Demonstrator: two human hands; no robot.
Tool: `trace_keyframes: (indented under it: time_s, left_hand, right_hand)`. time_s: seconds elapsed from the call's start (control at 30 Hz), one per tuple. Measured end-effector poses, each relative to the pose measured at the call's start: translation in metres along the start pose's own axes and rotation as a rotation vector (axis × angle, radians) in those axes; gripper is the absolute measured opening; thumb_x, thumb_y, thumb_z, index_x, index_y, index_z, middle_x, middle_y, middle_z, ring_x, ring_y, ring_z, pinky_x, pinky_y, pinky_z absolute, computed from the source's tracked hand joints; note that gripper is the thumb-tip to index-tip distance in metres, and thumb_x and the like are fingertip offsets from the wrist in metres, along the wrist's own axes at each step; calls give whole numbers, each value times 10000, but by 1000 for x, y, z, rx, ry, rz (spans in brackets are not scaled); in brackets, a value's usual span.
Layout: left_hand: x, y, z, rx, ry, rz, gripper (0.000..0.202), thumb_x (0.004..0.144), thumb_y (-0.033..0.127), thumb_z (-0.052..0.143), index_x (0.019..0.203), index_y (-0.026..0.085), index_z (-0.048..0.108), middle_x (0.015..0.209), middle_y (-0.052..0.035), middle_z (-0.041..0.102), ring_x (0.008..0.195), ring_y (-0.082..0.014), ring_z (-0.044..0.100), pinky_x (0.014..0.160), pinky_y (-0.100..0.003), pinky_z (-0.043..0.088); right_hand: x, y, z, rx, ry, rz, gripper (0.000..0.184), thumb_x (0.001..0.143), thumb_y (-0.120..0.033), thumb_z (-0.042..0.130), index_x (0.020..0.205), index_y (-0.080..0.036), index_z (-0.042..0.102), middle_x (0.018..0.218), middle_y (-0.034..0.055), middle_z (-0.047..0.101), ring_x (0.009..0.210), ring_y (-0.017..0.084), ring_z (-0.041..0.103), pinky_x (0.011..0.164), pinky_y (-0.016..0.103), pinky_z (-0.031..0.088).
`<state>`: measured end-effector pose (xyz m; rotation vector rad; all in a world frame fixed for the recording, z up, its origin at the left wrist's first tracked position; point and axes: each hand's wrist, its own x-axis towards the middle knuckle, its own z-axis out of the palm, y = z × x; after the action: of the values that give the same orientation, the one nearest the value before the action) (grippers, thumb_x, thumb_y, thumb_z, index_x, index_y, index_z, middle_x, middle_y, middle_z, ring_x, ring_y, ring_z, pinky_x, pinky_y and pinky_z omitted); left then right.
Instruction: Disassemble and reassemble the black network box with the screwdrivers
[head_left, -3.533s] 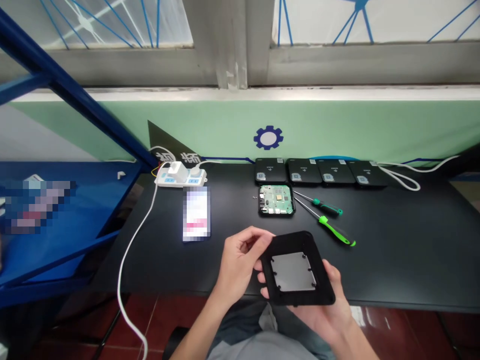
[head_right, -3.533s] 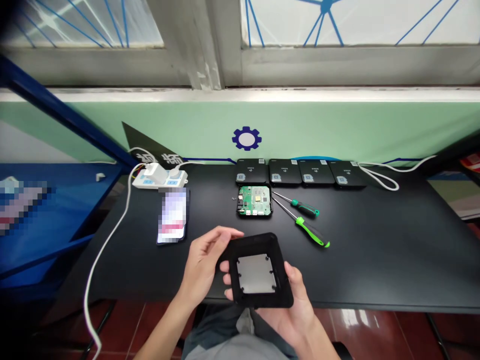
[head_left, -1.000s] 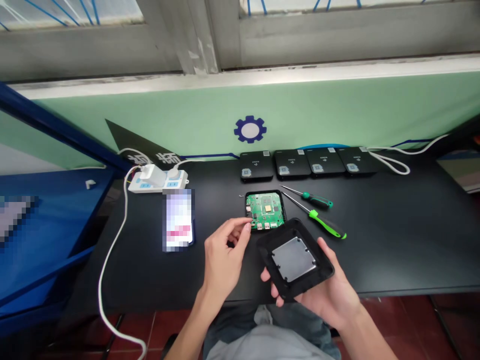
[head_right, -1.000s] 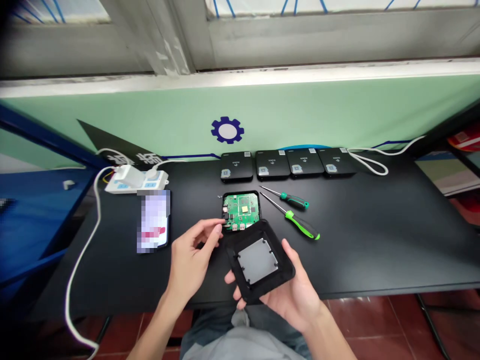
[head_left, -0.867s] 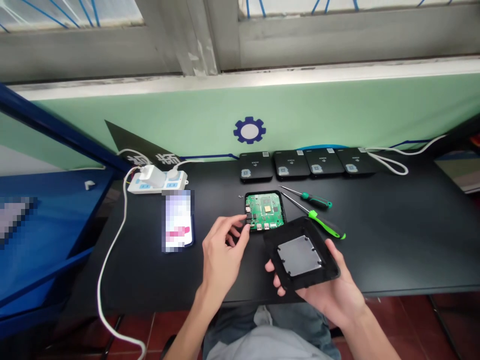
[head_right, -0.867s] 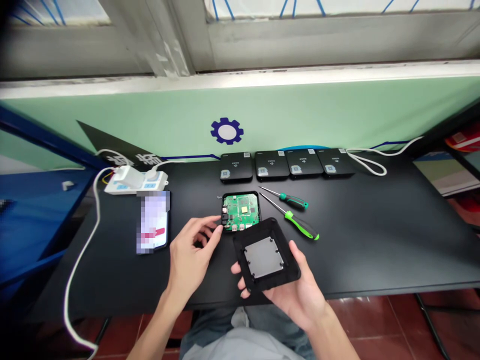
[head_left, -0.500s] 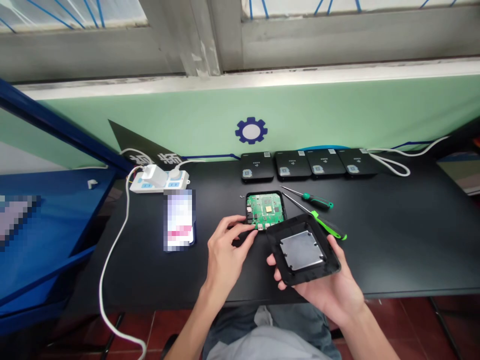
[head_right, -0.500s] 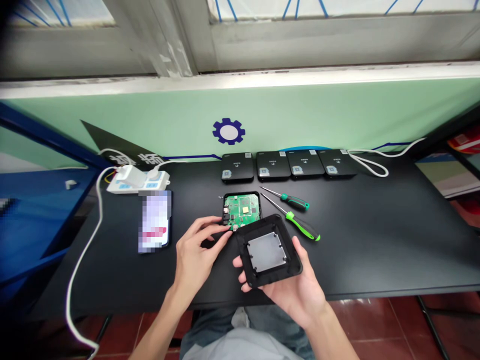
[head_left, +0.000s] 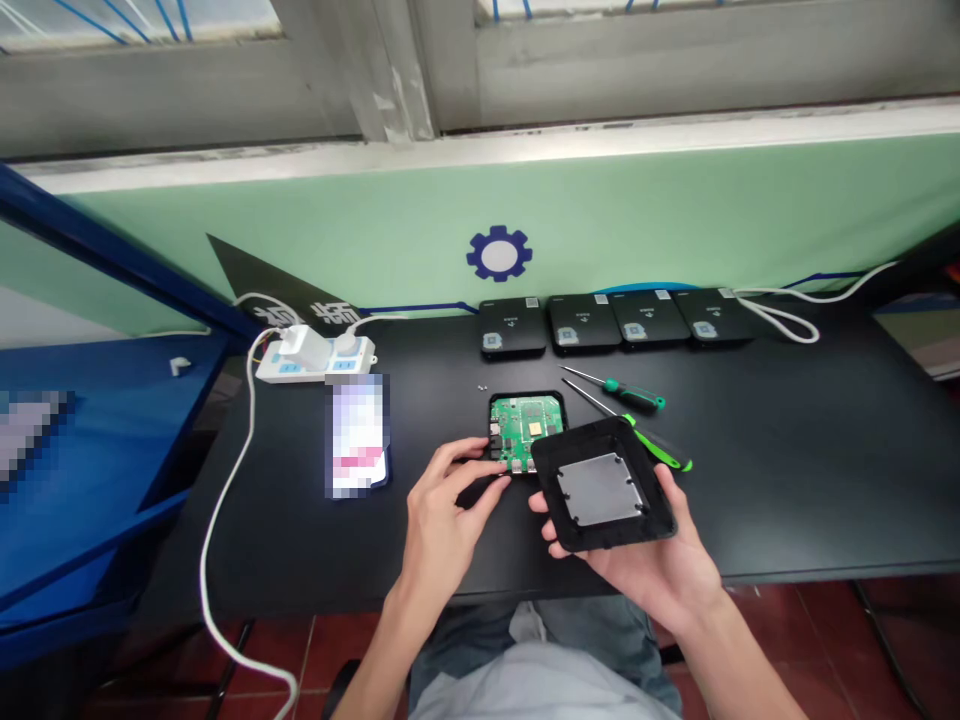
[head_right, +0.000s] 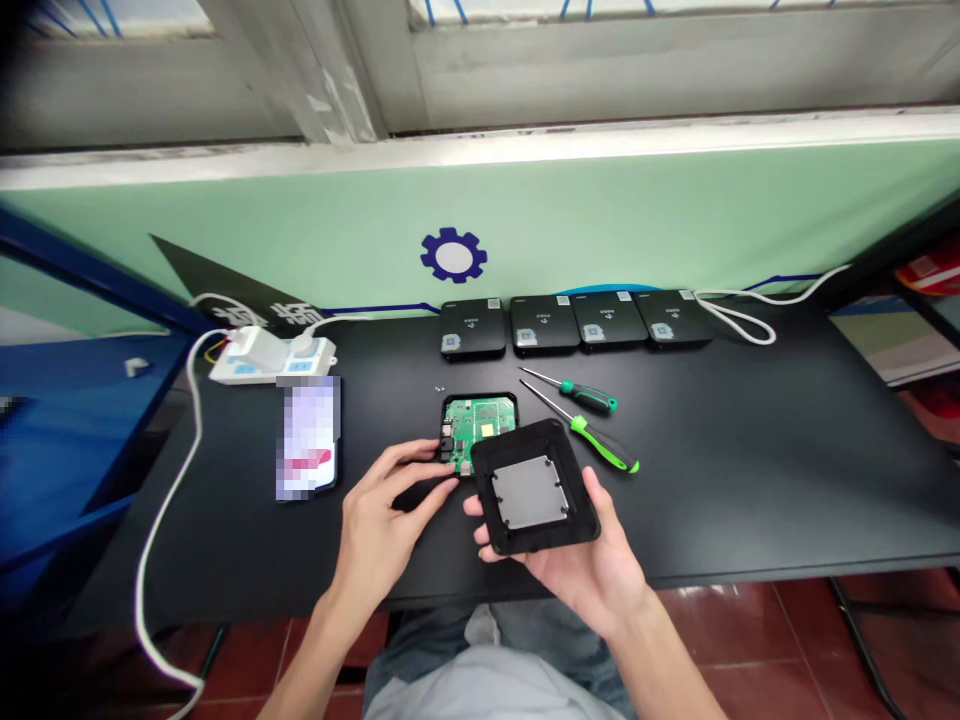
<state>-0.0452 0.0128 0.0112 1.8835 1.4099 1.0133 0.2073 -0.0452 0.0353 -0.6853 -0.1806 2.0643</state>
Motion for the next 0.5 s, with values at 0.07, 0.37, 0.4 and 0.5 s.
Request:
trace_keyframes:
  time_s: [0.07, 0.37, 0.4, 0.5]
  left_hand:
    - [0, 3, -2, -36, 26, -67, 339, 1041, 282, 870, 1377, 323, 850, 1430, -83, 788, 1133, -248, 831, 982, -390, 706]
    - [0, 17, -10, -311, 103, -316, 489, 1173, 483, 671, 801, 218, 844, 635, -12, 707, 701, -181, 725, 754, -302, 612]
    - [0, 20, -9, -300, 90, -307, 548, 1177, 485, 664, 721, 223, 818, 561, 1, 640, 646, -173, 678, 713, -298, 584]
    - [-1, 27, -7, -282, 128, -266, 178, 1065, 391, 842, 999, 239, 908, 712, 17, 753, 718, -167, 699, 760, -287, 588]
  right_hand:
    - [-1, 0, -3, -42, 9, -86, 888, 941, -913, 745, 1483, -215, 823, 1511, 195, 815, 1288, 354, 821, 1199, 539, 594]
    - [9, -8, -19, -269, 132, -276, 908, 814, -785, 919, 1576, -325, 739, 1486, 143, 829, 1608, 455, 622, 1435, 731, 339]
    - [11, -7, -19, -290, 138, -281, 881, 807, -743, 943, 1559, -326, 752, 1477, 138, 834, 1616, 453, 616, 1440, 721, 339]
    - [16, -3, -13, -235, 99, -337, 851, 800, -700, 974, 1542, -340, 767, 1559, 114, 798, 1625, 431, 611, 1459, 690, 324]
